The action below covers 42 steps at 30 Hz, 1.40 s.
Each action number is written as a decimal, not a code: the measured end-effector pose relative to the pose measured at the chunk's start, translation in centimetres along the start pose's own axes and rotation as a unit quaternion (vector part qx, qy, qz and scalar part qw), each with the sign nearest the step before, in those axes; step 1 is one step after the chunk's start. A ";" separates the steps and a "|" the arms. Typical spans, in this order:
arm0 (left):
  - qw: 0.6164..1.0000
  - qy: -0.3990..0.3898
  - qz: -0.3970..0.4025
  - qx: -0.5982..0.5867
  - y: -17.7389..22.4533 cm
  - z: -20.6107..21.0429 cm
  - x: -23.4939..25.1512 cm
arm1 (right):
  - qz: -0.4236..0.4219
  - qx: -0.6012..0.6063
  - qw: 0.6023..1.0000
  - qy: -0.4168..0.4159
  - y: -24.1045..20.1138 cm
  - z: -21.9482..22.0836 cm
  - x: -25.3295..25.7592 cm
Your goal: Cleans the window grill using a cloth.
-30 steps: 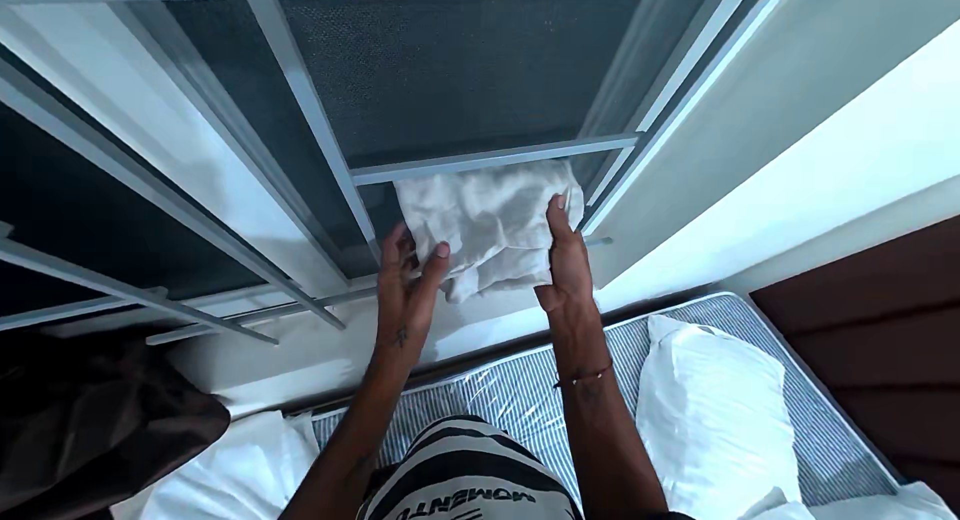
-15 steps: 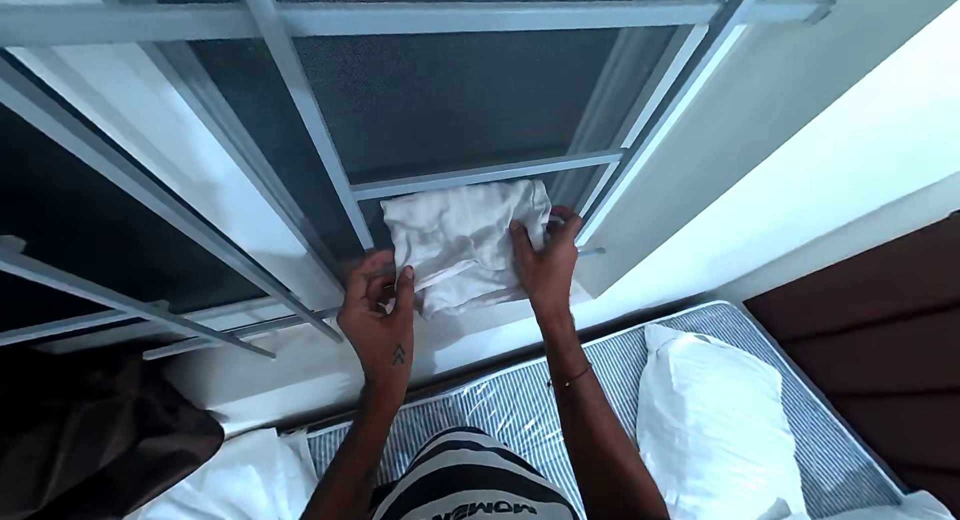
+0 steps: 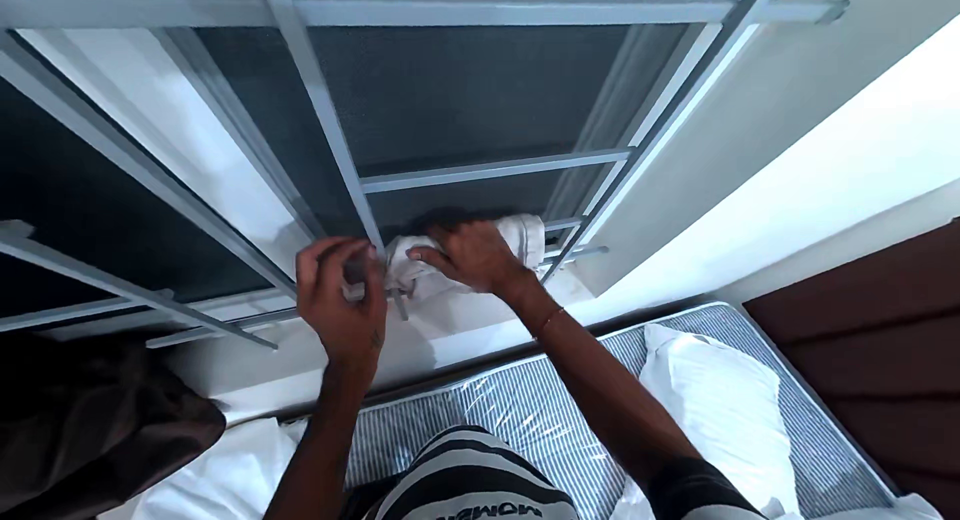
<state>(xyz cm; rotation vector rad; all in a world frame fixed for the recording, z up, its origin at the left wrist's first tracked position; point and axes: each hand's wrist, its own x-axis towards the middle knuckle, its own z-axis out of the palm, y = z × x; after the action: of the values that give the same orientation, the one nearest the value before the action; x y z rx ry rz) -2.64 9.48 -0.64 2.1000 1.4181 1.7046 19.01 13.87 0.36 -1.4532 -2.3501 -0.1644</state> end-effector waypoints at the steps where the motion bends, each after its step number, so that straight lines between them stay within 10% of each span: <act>1: 1.000 0.016 0.005 -0.017 -0.2 -0.3 1.2 | -0.012 0.001 1.000 -0.022 0.1 -0.3 0.3; 17: 0.967 0.028 0.071 -0.245 -0.1 5.5 9.9 | -0.062 -0.049 0.997 0.006 2.1 -0.3 -1.5; 42: 0.982 0.089 0.118 -0.117 -1.4 5.4 10.1 | -0.075 0.020 0.997 0.007 -2.3 1.2 1.3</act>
<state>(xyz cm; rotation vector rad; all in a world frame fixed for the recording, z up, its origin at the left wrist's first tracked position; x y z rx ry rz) 0.38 19.64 3.85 2.0986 0.9728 2.0772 16.15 14.27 -0.06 -1.2541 -2.4366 -0.1638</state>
